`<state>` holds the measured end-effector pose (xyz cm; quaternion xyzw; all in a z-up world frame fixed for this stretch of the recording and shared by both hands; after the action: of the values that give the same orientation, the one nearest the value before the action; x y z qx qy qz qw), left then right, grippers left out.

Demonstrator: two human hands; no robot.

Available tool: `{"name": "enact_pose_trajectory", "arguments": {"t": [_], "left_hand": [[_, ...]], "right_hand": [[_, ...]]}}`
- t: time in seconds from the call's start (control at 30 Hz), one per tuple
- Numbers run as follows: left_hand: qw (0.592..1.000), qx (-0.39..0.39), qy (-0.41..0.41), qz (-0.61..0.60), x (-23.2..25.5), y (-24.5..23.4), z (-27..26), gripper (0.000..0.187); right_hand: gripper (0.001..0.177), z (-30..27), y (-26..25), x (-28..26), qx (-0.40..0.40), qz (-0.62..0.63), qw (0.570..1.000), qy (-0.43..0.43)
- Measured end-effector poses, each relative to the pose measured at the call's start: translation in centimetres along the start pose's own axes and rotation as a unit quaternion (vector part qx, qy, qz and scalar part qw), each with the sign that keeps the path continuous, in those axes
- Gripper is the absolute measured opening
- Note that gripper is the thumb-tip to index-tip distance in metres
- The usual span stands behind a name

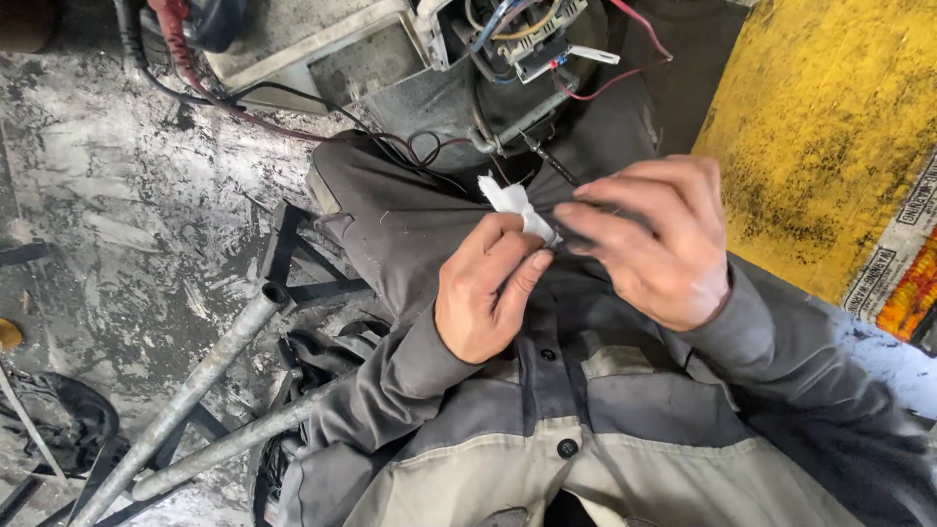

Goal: Repairing an electrical component of a machine using a multimeter.

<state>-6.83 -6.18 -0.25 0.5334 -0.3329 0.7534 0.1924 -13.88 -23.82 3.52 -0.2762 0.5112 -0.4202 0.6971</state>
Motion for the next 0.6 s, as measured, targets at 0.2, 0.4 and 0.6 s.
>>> {"name": "enact_pose_trajectory", "arguments": {"t": [0.2, 0.4, 0.6], "left_hand": [[0.993, -0.1, 0.017, -0.052, -0.6, -0.6, -0.5, 0.011], [0.982, -0.164, 0.026, -0.086, -2.0, 0.4, -0.7, 0.015], [0.948, -0.122, -0.096, -0.276, -3.3, 2.5, -1.1, 0.011]], "right_hand": [[0.037, 0.3, 0.3, 0.5, -0.095, -0.045, 0.984, -0.146], [0.029, -0.8, 0.9, 1.3, -0.143, 0.063, 0.987, -0.039], [0.028, 1.3, -2.2, 0.8, -0.066, 0.128, 0.985, 0.101]]}}
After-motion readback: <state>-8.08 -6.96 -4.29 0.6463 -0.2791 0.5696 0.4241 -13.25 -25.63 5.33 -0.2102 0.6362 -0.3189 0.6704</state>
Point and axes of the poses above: each hand's wrist, its own z-axis towards the middle knuckle, its own y-axis out of the palm, x = y × z, the point moved 4 cm from there along z, towards the middle knuckle, and after that the axes turned 9 degrees about y, right-handed, at the moved point
